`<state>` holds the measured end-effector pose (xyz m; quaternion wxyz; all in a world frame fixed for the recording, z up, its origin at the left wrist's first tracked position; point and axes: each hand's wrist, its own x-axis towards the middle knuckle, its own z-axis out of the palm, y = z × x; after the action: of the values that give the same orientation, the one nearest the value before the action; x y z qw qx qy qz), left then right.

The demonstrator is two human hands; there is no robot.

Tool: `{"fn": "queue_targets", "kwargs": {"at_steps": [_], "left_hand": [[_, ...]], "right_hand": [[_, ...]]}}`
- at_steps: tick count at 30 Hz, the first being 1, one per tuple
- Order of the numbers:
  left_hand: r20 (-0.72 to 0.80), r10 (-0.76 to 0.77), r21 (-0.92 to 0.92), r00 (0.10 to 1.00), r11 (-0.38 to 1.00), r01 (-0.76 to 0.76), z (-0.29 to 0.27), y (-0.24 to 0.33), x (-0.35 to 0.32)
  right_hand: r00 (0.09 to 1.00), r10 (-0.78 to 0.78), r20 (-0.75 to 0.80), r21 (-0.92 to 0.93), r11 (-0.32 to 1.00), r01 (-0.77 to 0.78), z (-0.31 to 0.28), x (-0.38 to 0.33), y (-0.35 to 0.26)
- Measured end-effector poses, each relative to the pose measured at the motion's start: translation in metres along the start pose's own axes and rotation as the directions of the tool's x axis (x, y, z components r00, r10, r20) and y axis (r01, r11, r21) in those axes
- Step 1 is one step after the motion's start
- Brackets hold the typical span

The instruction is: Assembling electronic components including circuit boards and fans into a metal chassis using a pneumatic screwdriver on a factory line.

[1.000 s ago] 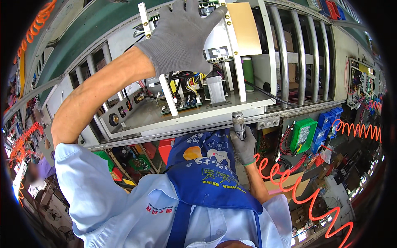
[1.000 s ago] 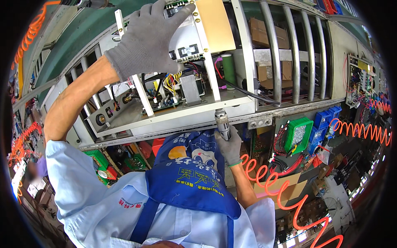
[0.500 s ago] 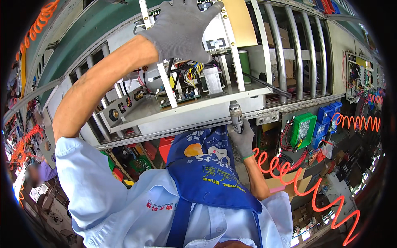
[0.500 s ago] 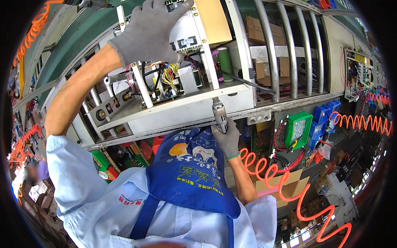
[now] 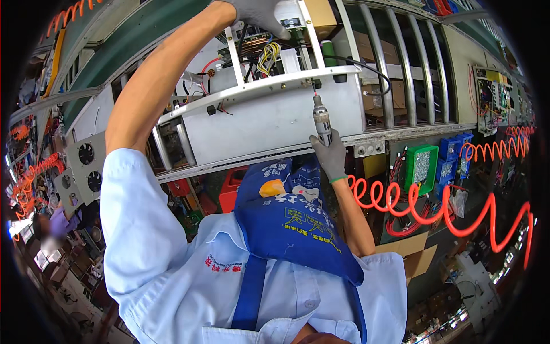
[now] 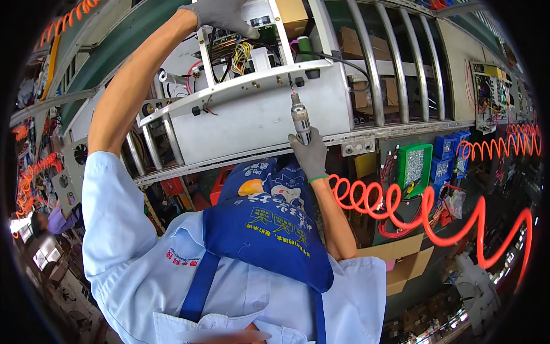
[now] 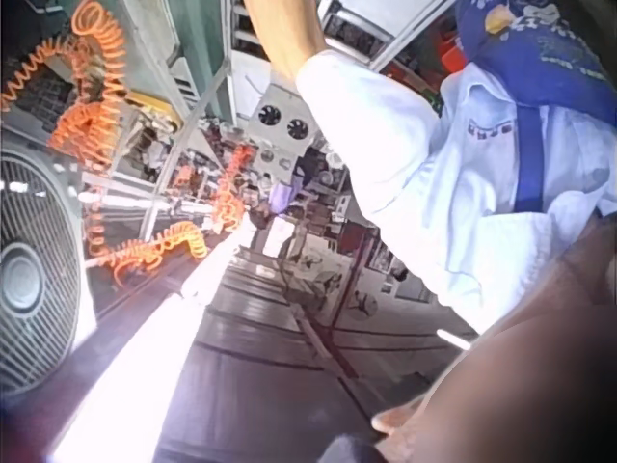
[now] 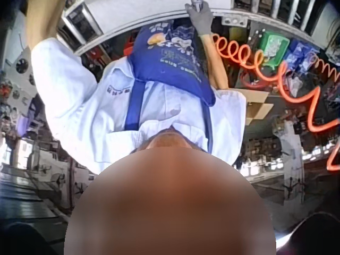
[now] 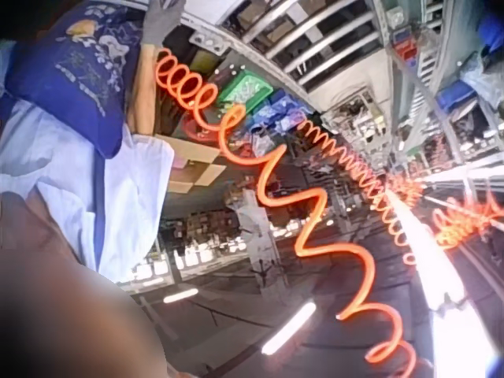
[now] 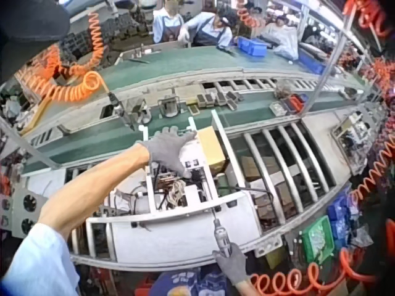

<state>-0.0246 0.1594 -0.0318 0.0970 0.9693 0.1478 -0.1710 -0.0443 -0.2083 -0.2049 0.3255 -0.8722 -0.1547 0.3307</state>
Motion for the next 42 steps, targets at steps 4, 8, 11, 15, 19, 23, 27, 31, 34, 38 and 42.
{"fn": "queue_targets", "kwargs": {"at_steps": [4,8,11,15,19,23,27,31,34,38,42], "left_hand": [[-0.388,-0.038,0.058,0.921,0.996,0.065,0.024,0.021,-0.023],[-0.844,-0.077,-0.233,0.53,0.944,-0.234,0.114,0.081,-0.079],[-0.597,-0.135,-0.528,0.791,0.809,-0.26,0.231,0.138,-0.124],[-0.098,-0.358,-0.51,0.929,0.819,0.262,0.361,0.132,-0.122],[-0.104,-0.37,-0.471,0.923,0.836,0.282,0.418,0.116,-0.103],[-0.102,-0.415,-0.511,0.904,0.802,0.31,0.407,0.124,-0.104],[0.176,-0.408,-0.97,0.896,0.084,0.229,0.357,0.148,-0.116],[0.046,-0.261,-0.935,0.964,-0.352,-0.05,0.311,0.176,-0.144],[0.031,-0.267,-0.938,0.963,-0.341,-0.064,0.297,0.188,-0.151],[-0.066,-0.584,-0.998,0.809,0.051,-0.045,0.321,0.187,-0.14],[0.061,-0.566,-0.977,0.822,0.133,0.164,0.373,0.183,-0.132]], "right_hand": [[1.0,-0.016,-0.013,-0.014,1.0,0.016,0.002,-0.017,0.022],[0.999,0.033,0.015,0.014,0.999,-0.033,-0.008,-0.062,0.057],[0.993,0.114,0.017,0.026,0.993,-0.114,-0.014,-0.093,0.082],[0.991,0.125,0.036,0.012,0.992,-0.126,-0.028,-0.12,0.106],[0.998,0.066,-0.01,-0.047,0.997,-0.067,-0.039,-0.135,0.107],[1.0,0.001,0.014,-0.05,0.999,0.0,-0.054,-0.145,0.094],[0.994,-0.112,0.006,0.021,0.993,0.112,-0.063,-0.157,0.077],[0.984,-0.176,0.041,0.059,0.983,0.173,-0.065,-0.164,0.065],[0.977,-0.191,0.094,0.13,0.975,0.178,-0.061,-0.163,0.064],[0.977,-0.201,0.066,0.046,0.979,0.198,-0.051,-0.153,0.072],[0.998,-0.051,-0.024,0.141,0.988,0.053,-0.053,-0.154,0.098]]}}
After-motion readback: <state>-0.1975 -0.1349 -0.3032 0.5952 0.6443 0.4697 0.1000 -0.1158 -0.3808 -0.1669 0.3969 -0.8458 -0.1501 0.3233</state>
